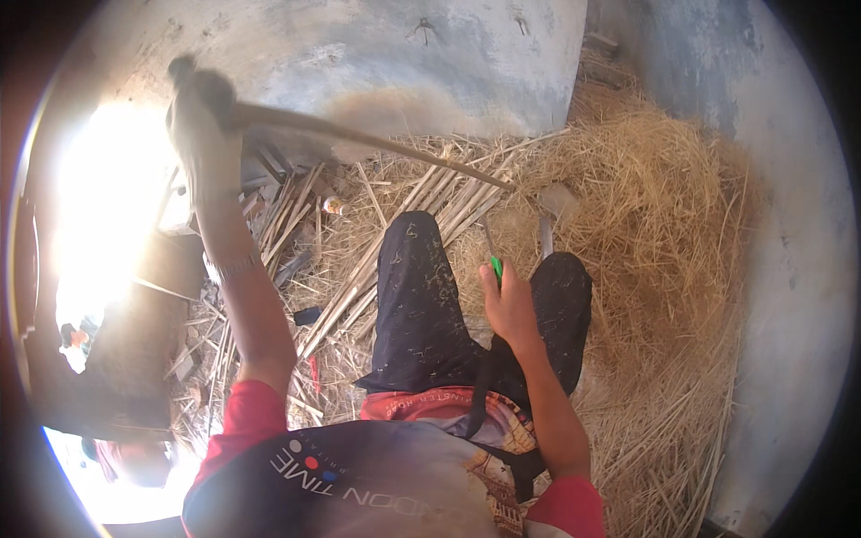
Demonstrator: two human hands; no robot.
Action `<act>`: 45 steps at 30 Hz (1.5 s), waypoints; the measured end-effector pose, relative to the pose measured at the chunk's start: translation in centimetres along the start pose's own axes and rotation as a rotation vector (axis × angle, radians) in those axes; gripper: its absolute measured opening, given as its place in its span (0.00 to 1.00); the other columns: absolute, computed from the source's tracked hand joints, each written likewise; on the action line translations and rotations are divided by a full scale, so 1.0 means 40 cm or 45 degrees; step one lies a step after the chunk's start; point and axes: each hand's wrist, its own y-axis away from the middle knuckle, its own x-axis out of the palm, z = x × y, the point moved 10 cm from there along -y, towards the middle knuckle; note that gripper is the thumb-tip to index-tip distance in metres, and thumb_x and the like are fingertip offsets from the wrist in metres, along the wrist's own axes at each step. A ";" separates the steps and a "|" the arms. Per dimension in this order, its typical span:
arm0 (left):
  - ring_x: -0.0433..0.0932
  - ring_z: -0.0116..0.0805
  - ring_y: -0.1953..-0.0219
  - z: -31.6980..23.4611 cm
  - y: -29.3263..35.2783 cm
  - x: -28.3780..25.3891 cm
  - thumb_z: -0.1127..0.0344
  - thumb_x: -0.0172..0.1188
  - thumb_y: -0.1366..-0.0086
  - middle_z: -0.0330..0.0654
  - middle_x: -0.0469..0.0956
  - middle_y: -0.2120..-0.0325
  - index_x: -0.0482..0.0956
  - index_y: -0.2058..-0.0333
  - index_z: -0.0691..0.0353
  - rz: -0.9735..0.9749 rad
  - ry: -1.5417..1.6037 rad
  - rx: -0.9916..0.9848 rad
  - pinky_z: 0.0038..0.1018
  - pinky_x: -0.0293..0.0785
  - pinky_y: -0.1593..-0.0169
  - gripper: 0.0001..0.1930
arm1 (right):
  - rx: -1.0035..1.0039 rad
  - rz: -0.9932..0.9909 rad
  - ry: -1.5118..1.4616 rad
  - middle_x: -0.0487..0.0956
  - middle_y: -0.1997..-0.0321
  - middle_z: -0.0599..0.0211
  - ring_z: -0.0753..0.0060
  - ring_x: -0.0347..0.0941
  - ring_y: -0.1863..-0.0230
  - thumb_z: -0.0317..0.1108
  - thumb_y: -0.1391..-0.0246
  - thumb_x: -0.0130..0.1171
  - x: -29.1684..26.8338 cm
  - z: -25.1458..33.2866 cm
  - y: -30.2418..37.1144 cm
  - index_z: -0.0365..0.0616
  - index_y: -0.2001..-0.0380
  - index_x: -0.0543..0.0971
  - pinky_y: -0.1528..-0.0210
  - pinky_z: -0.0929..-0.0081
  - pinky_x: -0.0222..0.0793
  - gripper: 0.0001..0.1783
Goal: The person sits on a straw-covered floor and uses a knife to split long bamboo sticks into thin strips. They hold the bamboo with a gloved left hand and repeatedly strike it with the knife in their right hand to separate the fibers.
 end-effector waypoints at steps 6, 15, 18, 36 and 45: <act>0.72 0.33 0.76 0.130 -0.192 0.107 0.51 0.58 0.32 0.39 0.74 0.79 0.75 0.74 0.60 0.204 0.513 -0.222 0.31 0.70 0.72 0.18 | -0.012 -0.004 0.029 0.69 0.82 0.66 0.76 0.61 0.85 0.51 0.30 0.43 0.012 -0.010 0.026 0.36 0.52 0.71 0.78 0.68 0.59 0.25; 0.76 0.35 0.67 0.125 -0.175 0.189 0.53 0.61 0.33 0.39 0.73 0.72 0.73 0.68 0.59 0.458 0.845 -0.250 0.38 0.74 0.58 0.15 | -0.037 0.103 -0.066 0.75 0.77 0.46 0.43 0.75 0.74 0.47 0.31 0.43 0.034 0.098 0.024 0.38 0.56 0.71 0.69 0.54 0.65 0.21; 0.76 0.35 0.66 0.166 -0.200 0.191 0.53 0.61 0.33 0.38 0.73 0.73 0.73 0.64 0.56 0.539 1.019 -0.308 0.38 0.74 0.56 0.14 | -0.067 0.123 -0.047 0.75 0.78 0.47 0.42 0.75 0.73 0.48 0.31 0.42 0.048 0.139 0.024 0.38 0.57 0.71 0.68 0.53 0.65 0.21; 0.66 0.24 0.84 -0.208 0.207 0.301 0.50 0.57 0.33 0.31 0.70 0.86 0.71 0.83 0.52 1.638 0.846 0.722 0.25 0.61 0.80 0.20 | -0.636 -0.329 -0.087 0.73 0.84 0.47 0.43 0.75 0.80 0.36 0.33 0.47 -0.108 0.579 0.037 0.35 0.62 0.70 0.78 0.53 0.68 0.13; 0.68 0.23 0.85 -0.360 0.447 0.268 0.51 0.64 0.37 0.33 0.73 0.85 0.77 0.81 0.56 2.136 1.063 1.253 0.24 0.60 0.86 0.19 | -0.522 -0.249 0.203 0.71 0.88 0.51 0.44 0.73 0.83 0.36 0.36 0.52 -0.076 0.468 0.090 0.38 0.65 0.68 0.82 0.51 0.68 0.11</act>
